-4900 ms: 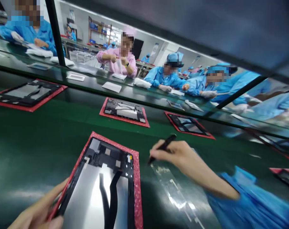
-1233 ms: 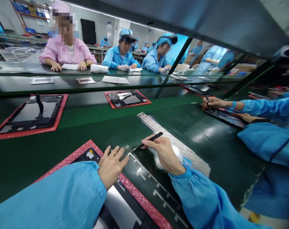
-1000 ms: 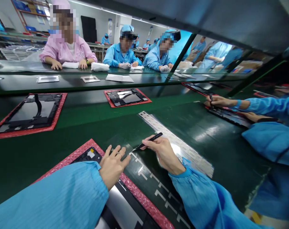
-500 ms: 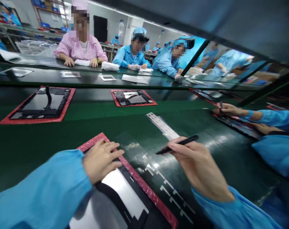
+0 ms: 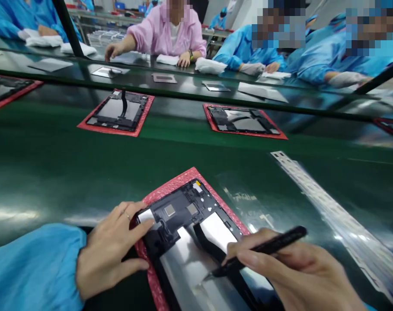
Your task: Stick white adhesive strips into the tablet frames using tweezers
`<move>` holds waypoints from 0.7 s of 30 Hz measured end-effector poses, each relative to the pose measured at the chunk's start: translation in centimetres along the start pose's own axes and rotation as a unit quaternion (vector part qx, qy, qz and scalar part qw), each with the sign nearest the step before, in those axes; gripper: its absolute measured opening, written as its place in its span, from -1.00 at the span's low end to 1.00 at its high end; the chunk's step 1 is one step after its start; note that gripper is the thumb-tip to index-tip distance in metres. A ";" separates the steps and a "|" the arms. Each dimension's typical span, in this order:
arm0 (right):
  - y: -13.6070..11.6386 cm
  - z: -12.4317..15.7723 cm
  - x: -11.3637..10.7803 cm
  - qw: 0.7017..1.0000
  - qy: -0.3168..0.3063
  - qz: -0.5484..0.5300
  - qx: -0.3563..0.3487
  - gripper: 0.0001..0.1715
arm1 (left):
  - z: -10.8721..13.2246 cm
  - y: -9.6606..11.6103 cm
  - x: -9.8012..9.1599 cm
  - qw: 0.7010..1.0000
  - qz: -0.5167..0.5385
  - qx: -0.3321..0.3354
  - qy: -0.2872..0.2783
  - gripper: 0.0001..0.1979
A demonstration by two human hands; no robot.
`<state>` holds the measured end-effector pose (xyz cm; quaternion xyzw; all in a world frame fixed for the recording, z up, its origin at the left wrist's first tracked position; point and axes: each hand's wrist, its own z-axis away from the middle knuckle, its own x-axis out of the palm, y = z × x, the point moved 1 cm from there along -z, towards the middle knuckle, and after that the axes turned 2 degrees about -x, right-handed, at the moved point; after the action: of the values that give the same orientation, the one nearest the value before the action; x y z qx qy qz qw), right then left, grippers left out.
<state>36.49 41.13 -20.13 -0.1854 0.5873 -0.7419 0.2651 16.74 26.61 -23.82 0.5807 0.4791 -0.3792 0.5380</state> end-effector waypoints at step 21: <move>2.5 -2.0 4.5 0.997 -0.030 -0.048 0.060 -0.94 | 3.8 1.2 2.8 0.983 -0.031 0.151 0.096 -0.53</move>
<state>32.14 39.50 -23.16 -0.2193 0.5240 -0.7816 0.2577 18.87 23.36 -26.72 0.6735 0.4838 -0.4063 0.3838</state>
